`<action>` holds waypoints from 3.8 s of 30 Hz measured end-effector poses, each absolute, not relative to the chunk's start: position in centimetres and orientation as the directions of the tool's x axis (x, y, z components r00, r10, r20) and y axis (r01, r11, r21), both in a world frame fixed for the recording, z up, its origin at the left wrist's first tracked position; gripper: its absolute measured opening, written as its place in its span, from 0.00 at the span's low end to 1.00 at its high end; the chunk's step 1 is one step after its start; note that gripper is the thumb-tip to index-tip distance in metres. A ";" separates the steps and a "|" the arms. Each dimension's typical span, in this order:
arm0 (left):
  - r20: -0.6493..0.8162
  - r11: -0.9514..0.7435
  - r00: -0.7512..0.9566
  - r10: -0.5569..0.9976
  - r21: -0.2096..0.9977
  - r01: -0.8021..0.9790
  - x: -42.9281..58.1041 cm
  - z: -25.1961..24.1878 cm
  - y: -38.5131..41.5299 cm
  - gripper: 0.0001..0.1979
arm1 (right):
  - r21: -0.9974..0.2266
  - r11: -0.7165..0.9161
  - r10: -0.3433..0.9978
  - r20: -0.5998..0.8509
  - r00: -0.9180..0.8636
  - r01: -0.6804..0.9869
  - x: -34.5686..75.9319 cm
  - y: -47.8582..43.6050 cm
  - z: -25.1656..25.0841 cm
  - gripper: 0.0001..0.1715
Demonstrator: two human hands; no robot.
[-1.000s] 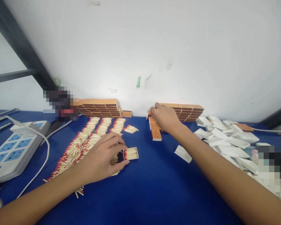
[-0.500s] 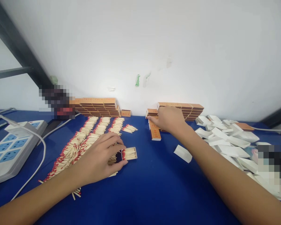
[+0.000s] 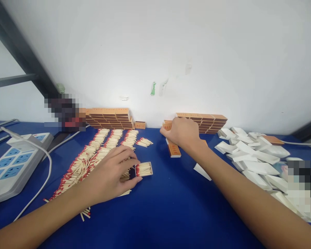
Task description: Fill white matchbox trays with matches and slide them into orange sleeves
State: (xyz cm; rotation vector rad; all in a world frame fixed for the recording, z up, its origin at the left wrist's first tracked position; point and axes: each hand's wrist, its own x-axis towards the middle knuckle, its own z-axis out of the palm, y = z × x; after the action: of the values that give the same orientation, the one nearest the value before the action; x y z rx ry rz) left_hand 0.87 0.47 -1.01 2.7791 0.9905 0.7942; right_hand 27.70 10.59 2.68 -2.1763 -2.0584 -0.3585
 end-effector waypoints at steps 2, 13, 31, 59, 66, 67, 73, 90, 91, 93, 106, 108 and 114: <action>0.449 -0.789 0.656 0.607 0.241 0.565 0.9 -1.1 0.5 0.12 | 0.078 -0.076 0.943 0.331 0.046 0.994 27.4 10.9 2.7 0.38; 0.449 -0.791 0.658 0.605 0.244 0.561 1.0 -0.8 0.3 0.11 | 0.157 0.020 0.919 0.386 -0.080 0.987 28.3 11.8 1.6 0.33; 0.418 -0.782 0.665 0.619 0.247 0.573 1.0 -0.8 0.5 0.11 | 0.184 0.171 0.978 -0.152 -0.144 0.968 29.4 10.3 4.6 0.33; 0.492 -0.764 0.606 0.625 0.224 0.605 0.8 -1.1 1.0 0.11 | -0.274 0.388 0.891 0.354 -0.282 0.880 23.6 13.7 1.9 0.12; 0.631 -0.698 0.451 0.631 0.209 0.685 0.7 -0.4 1.4 0.09 | -0.882 0.245 0.923 0.085 -0.376 0.403 28.1 7.2 3.3 0.27; 0.647 -0.701 0.443 0.620 0.205 0.683 0.7 -0.4 1.4 0.10 | -0.893 0.231 0.922 0.073 -0.380 0.386 28.5 6.6 3.2 0.28; 0.683 -0.705 0.423 0.596 0.192 0.683 0.6 -0.7 1.7 0.12 | -0.894 0.175 0.928 0.011 -0.372 0.411 29.9 5.4 2.3 0.30; 0.675 -0.766 0.480 0.560 0.201 0.611 0.5 -0.5 1.9 0.13 | -0.977 0.035 0.945 -0.036 -0.325 0.209 27.6 4.2 0.6 0.33; 0.672 -0.772 0.488 0.557 0.201 0.604 0.5 -0.5 2.0 0.13 | -0.980 0.029 0.946 -0.037 -0.321 0.199 27.6 4.1 0.6 0.33; 0.667 -0.783 0.504 0.548 0.199 0.589 0.4 -0.3 2.1 0.14 | -0.984 0.029 0.950 -0.027 -0.311 0.174 27.5 4.0 0.6 0.32; 0.680 -0.812 0.499 0.537 0.255 0.525 0.7 -0.7 2.0 0.22 | -0.997 0.065 0.921 0.047 -0.387 0.033 24.4 1.3 -0.1 0.32; 0.694 -0.826 0.503 0.515 0.245 0.508 0.8 -0.8 1.8 0.26 | -0.996 0.080 0.896 0.053 -0.441 0.042 23.5 0.2 -0.1 0.35; 0.665 -0.814 0.528 0.528 0.221 0.536 1.0 -1.1 1.3 0.22 | -0.970 0.095 0.876 -0.025 -0.481 0.223 22.8 -2.0 0.7 0.45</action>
State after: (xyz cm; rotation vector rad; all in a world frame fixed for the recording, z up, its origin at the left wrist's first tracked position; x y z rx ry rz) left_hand 1.00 1.28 -1.12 2.7549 0.9600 1.1940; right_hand 22.76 -2.02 0.67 -1.0790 -1.7842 1.4167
